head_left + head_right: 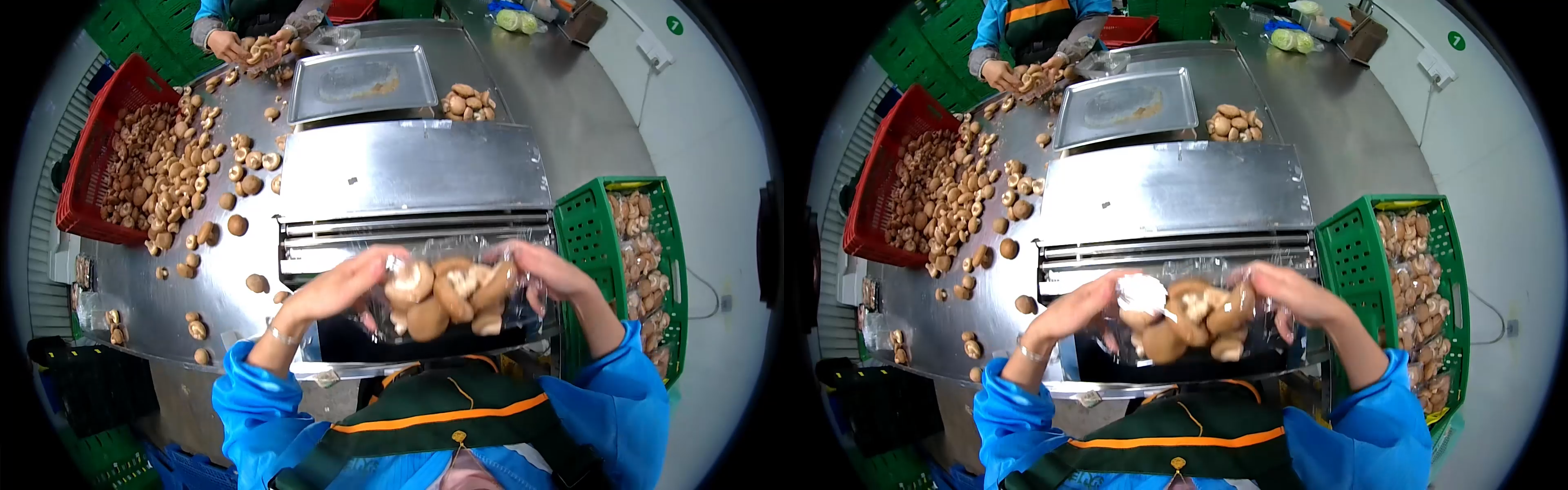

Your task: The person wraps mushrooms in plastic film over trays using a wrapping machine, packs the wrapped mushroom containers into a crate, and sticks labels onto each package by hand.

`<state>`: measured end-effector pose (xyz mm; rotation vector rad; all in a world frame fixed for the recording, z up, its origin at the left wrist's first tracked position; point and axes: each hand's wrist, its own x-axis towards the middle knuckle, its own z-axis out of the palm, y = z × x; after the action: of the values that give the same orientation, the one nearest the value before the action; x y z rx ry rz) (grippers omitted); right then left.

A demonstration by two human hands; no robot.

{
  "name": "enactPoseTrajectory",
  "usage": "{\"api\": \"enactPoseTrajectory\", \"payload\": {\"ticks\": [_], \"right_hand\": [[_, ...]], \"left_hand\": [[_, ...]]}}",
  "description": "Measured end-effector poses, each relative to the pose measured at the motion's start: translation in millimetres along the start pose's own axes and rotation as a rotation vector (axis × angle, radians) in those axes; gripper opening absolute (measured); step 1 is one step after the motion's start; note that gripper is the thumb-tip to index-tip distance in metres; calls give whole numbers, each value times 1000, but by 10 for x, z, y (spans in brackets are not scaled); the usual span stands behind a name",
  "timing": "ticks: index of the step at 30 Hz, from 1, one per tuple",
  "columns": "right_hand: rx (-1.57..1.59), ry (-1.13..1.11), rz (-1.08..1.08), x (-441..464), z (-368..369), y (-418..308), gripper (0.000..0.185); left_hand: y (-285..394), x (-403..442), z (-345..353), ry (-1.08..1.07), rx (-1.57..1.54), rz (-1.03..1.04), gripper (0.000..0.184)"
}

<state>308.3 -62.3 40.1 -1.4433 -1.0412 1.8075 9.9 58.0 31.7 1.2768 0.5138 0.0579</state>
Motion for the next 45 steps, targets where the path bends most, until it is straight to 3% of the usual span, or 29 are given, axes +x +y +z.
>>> {"api": "enactPoseTrajectory", "payload": {"ticks": [2,4,5,6,7,9,12,13,14,16,18,20,22,25,27,29,30,31,33,34,35,37,39,40,42,45], "right_hand": [[124,-31,111,-182,170,203,53],[101,11,98,-141,212,473,50],[70,57,142,-47,165,674,47],[40,103,182,14,138,820,45],[17,128,228,-46,161,780,44],[148,379,158,-133,194,1101,45],[101,726,-55,-179,325,1714,33],[303,842,-50,-162,380,1691,29],[503,958,-42,-168,422,1612,27],[786,909,-38,-486,447,1488,24],[754,902,84,-872,655,1416,24],[820,856,147,-981,885,2045,31],[680,824,283,-953,1147,2601,26],[357,393,243,-677,1383,2438,23],[149,96,110,-542,1388,1958,24],[317,-46,125,-453,1262,1577,28],[879,15,242,-514,1257,1762,46],[1004,60,-46,-715,1178,1633,57],[752,288,-466,-1098,977,1321,76],[405,473,-552,-1229,809,1261,83],[709,533,-590,-1313,573,1562,79],[722,784,-638,-1890,-163,1930,55],[651,1091,-557,-2940,-568,1485,40],[892,1194,-483,-3458,-579,1067,45],[407,1205,-288,-4236,-1158,1829,53],[72,1133,432,-4690,-1564,2148,55]], "left_hand": [[-261,-215,119,-99,-234,-13,61],[-635,-331,80,-90,-277,-92,63],[-842,-316,46,-40,-227,-147,49],[-1034,-287,30,68,-248,-205,34],[-1232,-252,12,195,-317,-175,30],[-1342,-215,157,522,-403,-88,25],[-1478,-35,420,894,-51,52,26],[-1404,41,501,980,-152,99,25],[-1409,22,486,981,-444,114,24],[-1402,-293,527,1024,-645,168,23],[-1454,-815,743,1048,-794,25,21],[-1932,-1095,1015,1087,-996,-215,21],[-2240,-993,1244,853,-874,-540,21],[-2333,-335,1577,666,-497,-393,22],[-2173,-173,1620,603,-607,-389,22],[-1831,-47,1636,527,-707,-357,24],[-1629,30,1684,473,-735,-336,25],[-1410,125,1742,411,-750,-300,26],[-979,390,1940,282,-724,-201,29],[-771,547,2060,205,-680,-137,31],[-559,698,2200,98,-580,-50,33],[-98,987,2449,-202,-172,230,35],[283,1300,2665,-388,237,555,33],[412,1512,2774,-363,538,772,27],[448,2005,3044,-349,816,882,21],[430,2697,3694,-538,987,834,18]]}}
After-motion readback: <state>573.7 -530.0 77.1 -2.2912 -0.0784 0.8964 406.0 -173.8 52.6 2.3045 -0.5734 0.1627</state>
